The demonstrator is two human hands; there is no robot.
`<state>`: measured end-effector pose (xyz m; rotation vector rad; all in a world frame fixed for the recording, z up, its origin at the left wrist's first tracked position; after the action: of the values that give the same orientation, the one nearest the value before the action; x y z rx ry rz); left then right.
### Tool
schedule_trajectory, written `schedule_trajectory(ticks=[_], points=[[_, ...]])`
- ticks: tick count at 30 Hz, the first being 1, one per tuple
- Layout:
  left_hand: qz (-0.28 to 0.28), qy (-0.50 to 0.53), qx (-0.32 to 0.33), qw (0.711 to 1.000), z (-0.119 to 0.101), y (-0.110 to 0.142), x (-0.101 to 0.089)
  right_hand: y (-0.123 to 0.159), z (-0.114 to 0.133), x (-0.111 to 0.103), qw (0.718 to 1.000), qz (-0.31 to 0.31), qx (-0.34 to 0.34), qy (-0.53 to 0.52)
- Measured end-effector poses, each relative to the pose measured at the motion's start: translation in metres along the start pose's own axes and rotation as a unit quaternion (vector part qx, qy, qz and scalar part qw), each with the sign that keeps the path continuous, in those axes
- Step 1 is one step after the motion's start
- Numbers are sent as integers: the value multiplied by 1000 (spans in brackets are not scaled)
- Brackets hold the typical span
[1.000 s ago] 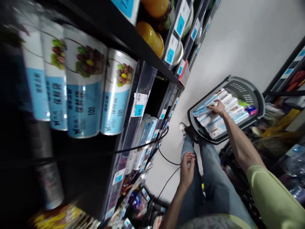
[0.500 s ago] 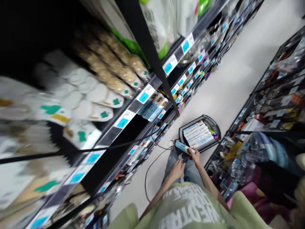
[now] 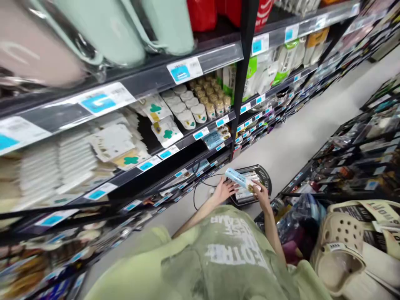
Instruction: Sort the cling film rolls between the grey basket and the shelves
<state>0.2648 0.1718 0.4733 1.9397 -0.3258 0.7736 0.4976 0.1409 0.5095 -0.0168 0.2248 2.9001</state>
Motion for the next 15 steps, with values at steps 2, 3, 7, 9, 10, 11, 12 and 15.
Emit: schedule_trajectory(ticks=[2,3,7,9,10,11,12,15], points=[[59,90,-24,994,0,10,16,3,7,4,999,30,-2,-14],[84,132,-32,987,0,15,23,4,8,6,999,33,-2,-24],[72,205,35,975,-9,33,32,10,9,11,997,2,-11,-71],[37,183,91,978,-17,40,28,12,10,12,995,-19,-26,-90],[26,160,115,980,-22,43,26,12,12,13,994,-32,-38,-99],[19,133,138,981,-26,47,24,13,15,14,992,-45,-52,-110],[14,107,161,981,-30,50,21,13,17,16,989,-56,-65,-124],[-16,50,230,972,-43,59,14,13,25,23,977,-86,-82,-177]])
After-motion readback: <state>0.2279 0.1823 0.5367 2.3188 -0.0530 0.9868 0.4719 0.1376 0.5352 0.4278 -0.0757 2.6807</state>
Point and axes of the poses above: each hand's wrist, its own y-axis away from the middle knuckle, its own x-axis out of the palm, z = x × y, the point moved 3 cm from there along -y, towards the middle knuckle, and after that the axes turned 14 degrees about -x, right-handed, at the moved point
